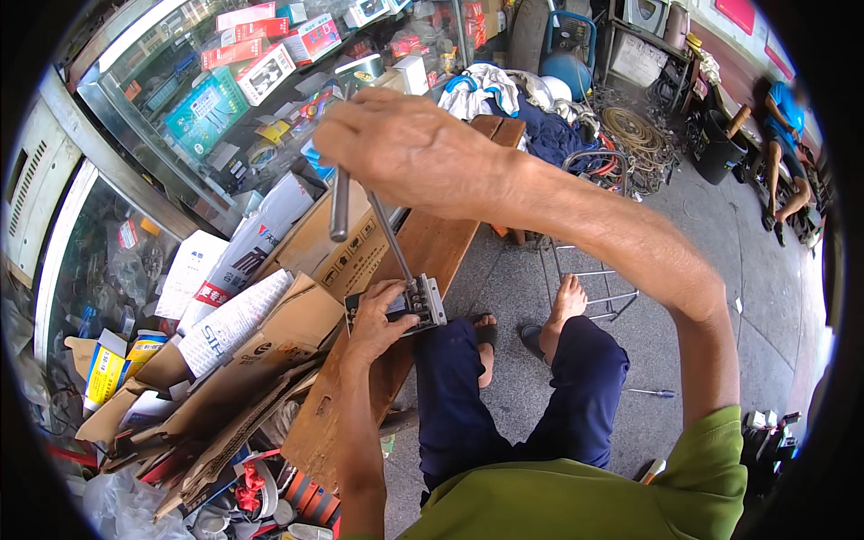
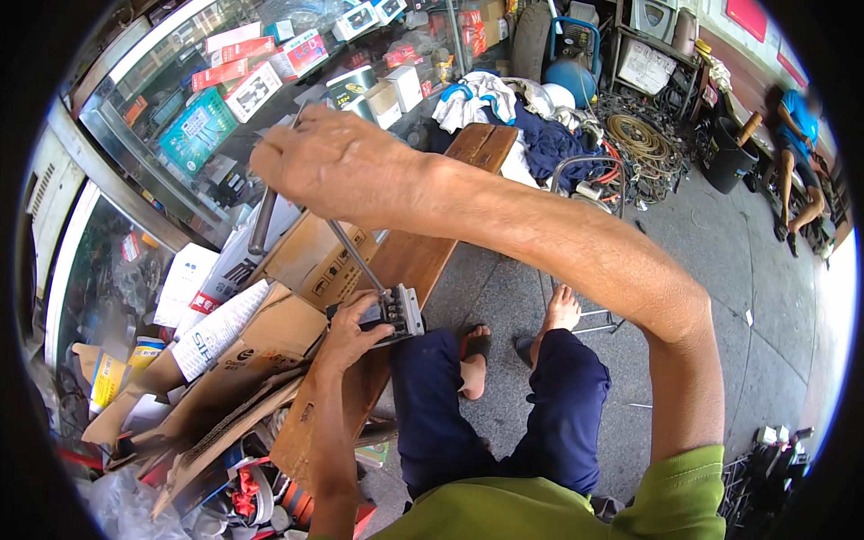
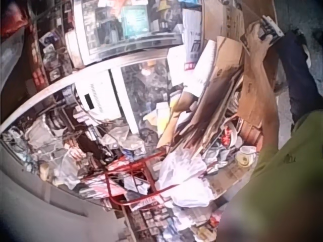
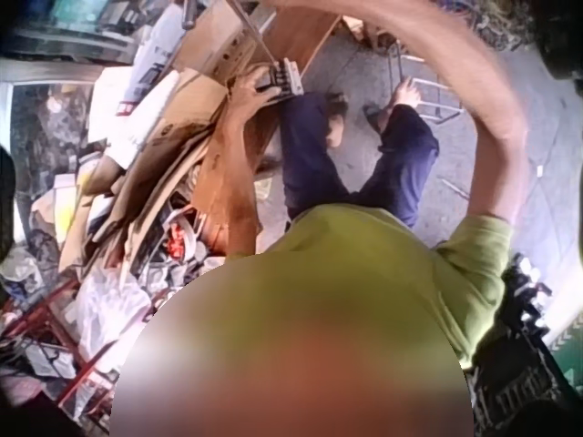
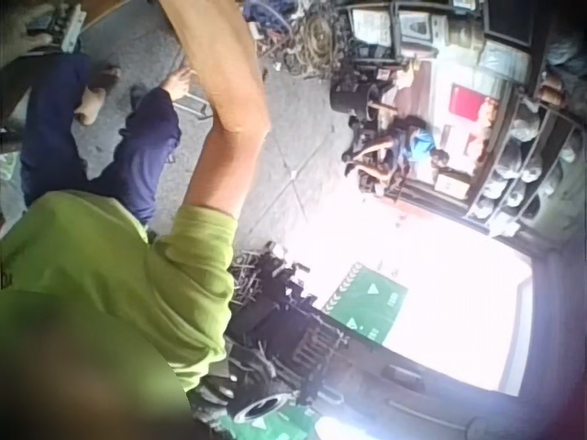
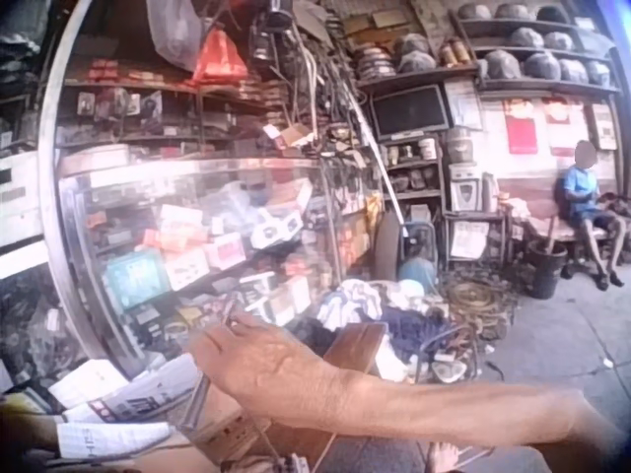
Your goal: The person uses a T-handle hex wrench to tighten or loosen screws on a small electronic device placed on a wooden bench. The person repeatedly adjusts the device and applies torque with the tool throughout the clip.
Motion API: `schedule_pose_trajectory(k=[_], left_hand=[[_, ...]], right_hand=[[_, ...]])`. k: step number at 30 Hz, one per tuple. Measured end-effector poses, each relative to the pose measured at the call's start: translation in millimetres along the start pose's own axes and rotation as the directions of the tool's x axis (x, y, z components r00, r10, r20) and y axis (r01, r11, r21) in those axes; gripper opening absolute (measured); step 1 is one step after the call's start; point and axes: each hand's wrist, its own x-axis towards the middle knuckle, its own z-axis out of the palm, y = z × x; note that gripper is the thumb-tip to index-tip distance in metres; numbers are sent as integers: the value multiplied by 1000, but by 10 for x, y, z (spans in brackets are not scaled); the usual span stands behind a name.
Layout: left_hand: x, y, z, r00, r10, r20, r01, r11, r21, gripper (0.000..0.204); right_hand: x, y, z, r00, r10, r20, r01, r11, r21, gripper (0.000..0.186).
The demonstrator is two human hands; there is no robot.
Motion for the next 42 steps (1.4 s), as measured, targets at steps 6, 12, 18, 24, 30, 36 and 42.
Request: schedule_pose_trajectory(k=[6, 12, 18, 24, 30, 36, 42], left_hand=[[-39, 77, 55, 997, 64, -48, -61, 997, 51, 55], [-38, 4, 91, 991, 104, -81, -101, 994, 42, 49], [-40, -88, 251, 978, 89, -187, -80, 995, 54, 43], [-64, -86, 287, 959, 149, -241, -129, 987, 96, 37], [-82, -40, 311, 934, 210, -290, -156, 968, 198, 30], [-60, -38, 330, 909, 253, -330, -197, 961, 196, 24], [-59, -26, 344, 897, 270, -350, -207, 956, 208, 20]], right_hand=[[-125, -9, -78, 999, 38, -7, -39, 996, -85, 26], [-124, -110, -49, 1000, -3, 14, 4, 1000, -29, 23], [-48, -190, 62, 995, -58, -84, 46, 989, -143, 15], [-43, -280, 99, 999, -39, 35, 37, 998, 42, 16], [-55, -279, 156, 999, -13, 37, 12, 1000, 23, 15], [-72, -265, 188, 998, -27, -48, 21, 992, -123, 17], [-76, -283, 151, 994, -71, -81, 52, 976, -212, 18]])
